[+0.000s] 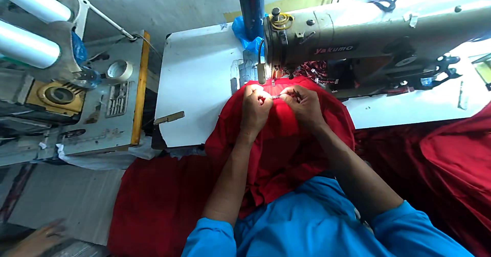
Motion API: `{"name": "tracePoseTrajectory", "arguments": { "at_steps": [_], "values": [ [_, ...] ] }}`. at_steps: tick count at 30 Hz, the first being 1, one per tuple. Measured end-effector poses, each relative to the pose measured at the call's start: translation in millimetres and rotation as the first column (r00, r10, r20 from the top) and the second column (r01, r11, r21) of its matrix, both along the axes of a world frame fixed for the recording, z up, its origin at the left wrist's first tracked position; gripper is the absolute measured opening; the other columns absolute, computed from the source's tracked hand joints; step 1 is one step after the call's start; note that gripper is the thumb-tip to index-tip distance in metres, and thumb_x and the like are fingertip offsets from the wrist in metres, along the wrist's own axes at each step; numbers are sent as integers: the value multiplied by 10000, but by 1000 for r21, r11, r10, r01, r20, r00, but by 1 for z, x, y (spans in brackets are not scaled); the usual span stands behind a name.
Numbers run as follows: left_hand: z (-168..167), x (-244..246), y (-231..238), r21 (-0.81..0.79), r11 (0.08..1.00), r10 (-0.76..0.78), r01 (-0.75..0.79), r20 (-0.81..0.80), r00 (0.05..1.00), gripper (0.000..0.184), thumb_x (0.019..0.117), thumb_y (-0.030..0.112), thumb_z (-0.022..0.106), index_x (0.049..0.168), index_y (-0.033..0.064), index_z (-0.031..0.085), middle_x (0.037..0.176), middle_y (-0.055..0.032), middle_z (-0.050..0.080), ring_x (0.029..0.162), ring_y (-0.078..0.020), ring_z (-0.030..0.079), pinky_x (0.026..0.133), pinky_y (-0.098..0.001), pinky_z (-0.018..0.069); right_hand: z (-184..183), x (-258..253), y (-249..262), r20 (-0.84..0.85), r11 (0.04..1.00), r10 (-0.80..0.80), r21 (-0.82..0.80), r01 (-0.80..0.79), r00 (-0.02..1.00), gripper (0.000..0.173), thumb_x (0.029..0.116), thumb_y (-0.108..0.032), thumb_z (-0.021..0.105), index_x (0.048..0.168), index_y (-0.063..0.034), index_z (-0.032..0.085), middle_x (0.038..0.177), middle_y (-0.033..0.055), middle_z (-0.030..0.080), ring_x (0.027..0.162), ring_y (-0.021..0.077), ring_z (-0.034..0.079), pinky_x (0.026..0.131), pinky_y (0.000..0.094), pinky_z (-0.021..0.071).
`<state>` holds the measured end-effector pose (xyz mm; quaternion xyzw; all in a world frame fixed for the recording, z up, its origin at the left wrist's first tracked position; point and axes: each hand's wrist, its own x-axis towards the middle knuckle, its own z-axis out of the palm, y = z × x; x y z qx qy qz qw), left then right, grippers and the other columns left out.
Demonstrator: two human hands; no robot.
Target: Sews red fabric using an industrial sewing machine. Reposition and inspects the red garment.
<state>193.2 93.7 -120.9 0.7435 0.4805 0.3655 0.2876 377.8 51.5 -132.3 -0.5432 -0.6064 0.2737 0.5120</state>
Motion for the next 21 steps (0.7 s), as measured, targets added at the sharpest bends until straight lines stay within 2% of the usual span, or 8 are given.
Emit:
{"name": "tracePoseTrajectory", "arguments": {
  "at_steps": [2,3,6,8,10,13,17,21],
  "values": [
    [-1,3,15,25,1000,7,-6,-44,999,111,935,159,660,840,101,650,1259,-89,576,1127,-212,584,885,-405,542,2,5,12,-20,999,-50,-20,50,999,55,994,-149,665,1012,-110,699,856,17,679,640,103,582,550,264,485],
    [-4,6,25,35,999,28,-26,-63,998,118,922,182,680,837,102,663,1230,-82,586,1092,-197,597,873,-392,549,2,7,21,-1,996,-84,-34,84,996,56,981,-159,676,985,-113,706,845,12,681,665,103,596,581,281,495],
    [-11,17,56,65,995,87,-80,-103,991,146,873,238,717,855,98,678,1146,-61,611,991,-159,623,832,-355,558,4,10,44,213,977,-164,-104,189,963,120,958,-217,664,921,-114,711,844,29,680,775,155,639,710,399,533],
    [-12,18,66,70,994,92,-83,-151,984,167,865,243,717,873,80,683,1163,-80,625,1027,-178,639,862,-382,568,8,7,51,370,964,-148,-153,218,917,177,992,-222,608,946,-75,696,902,95,688,864,254,673,776,504,547],
    [-13,18,74,47,996,83,-75,-198,977,204,874,266,721,890,65,695,1184,-103,628,1056,-209,644,886,-415,567,9,4,56,471,959,-129,-163,230,873,219,1016,-208,564,1010,-49,714,984,127,712,958,298,697,847,539,553],
    [-20,15,80,44,996,85,-77,-258,962,215,871,273,730,872,62,689,1178,-104,625,1042,-222,647,863,-433,567,8,1,62,534,950,-132,-173,261,835,235,1014,-233,577,1035,-53,726,1013,133,719,979,314,700,850,557,550],
    [-21,14,81,27,995,102,-98,-322,941,212,869,276,731,860,69,686,1196,-91,627,1054,-221,650,867,-435,570,11,-2,66,593,920,-144,-216,328,793,231,977,-259,605,939,-57,710,945,142,714,947,328,700,784,561,543],
    [-18,13,82,8,996,89,-92,-354,931,232,863,276,739,868,48,694,1195,-110,629,1077,-240,648,882,-448,566,19,-4,69,609,903,-102,-275,330,787,256,976,-258,609,962,-22,706,995,174,714,1026,352,688,837,567,532]
  ]
}}
